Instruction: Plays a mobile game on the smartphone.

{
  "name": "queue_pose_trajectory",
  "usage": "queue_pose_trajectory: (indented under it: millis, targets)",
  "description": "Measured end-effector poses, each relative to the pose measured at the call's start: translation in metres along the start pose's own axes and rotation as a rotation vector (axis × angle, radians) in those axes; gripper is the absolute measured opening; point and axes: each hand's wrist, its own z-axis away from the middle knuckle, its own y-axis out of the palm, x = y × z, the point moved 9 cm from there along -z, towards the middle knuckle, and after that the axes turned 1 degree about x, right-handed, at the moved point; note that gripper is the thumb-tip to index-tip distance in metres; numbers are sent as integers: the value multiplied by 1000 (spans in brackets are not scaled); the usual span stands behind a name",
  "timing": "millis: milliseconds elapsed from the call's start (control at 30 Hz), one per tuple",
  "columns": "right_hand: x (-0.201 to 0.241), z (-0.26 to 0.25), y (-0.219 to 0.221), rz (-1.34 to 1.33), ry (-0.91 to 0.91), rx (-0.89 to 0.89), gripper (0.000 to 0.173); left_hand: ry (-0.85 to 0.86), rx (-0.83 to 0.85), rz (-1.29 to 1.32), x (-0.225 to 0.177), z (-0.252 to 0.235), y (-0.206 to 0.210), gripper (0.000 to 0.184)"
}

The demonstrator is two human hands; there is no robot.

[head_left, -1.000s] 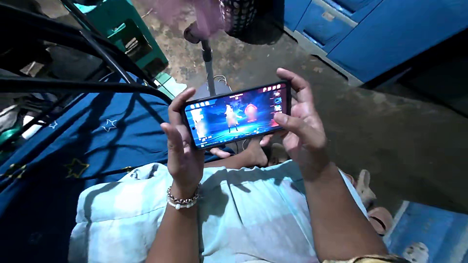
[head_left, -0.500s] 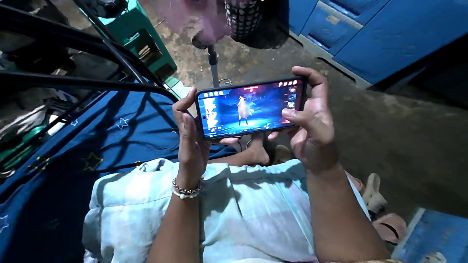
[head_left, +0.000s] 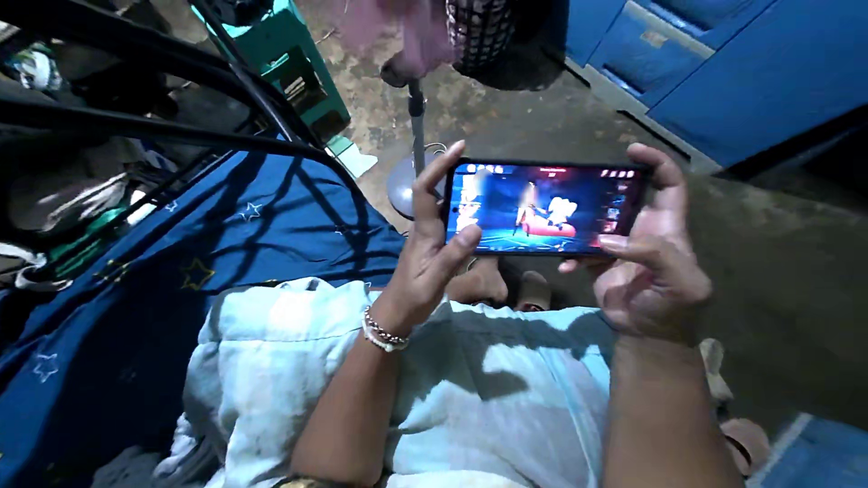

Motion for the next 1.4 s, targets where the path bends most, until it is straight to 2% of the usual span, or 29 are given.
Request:
queue_pose_trajectory:
  millis: [133, 267, 400, 600, 833, 900, 1067, 1400]
  targets:
    - [11, -2, 14, 74, -61, 57, 75, -46, 5, 153, 6, 2, -13, 78]
    - [17, -6, 18, 155, -68, 92, 82, -35, 100, 227, 14, 2, -17, 98]
    - [15, -9, 15, 166, -79, 114, 86, -4, 92, 222, 15, -1, -11, 103]
    - [15, -14, 18, 182, -98, 120, 88, 68, 35, 164, 11, -3, -12, 100]
    - [12, -13, 23, 141, -71, 179, 80, 138, -45, 121, 3, 2, -22, 96]
    - [14, -13, 20, 137, -55, 203, 78, 150, -45, 130, 1, 3, -22, 96]
    - [14, -11, 27, 97, -59, 241, 88, 143, -7, 130, 2, 4, -17, 95]
    - [10, -12, 26, 176, -94, 158, 86, 120, -7, 41, 0, 4, -18, 96]
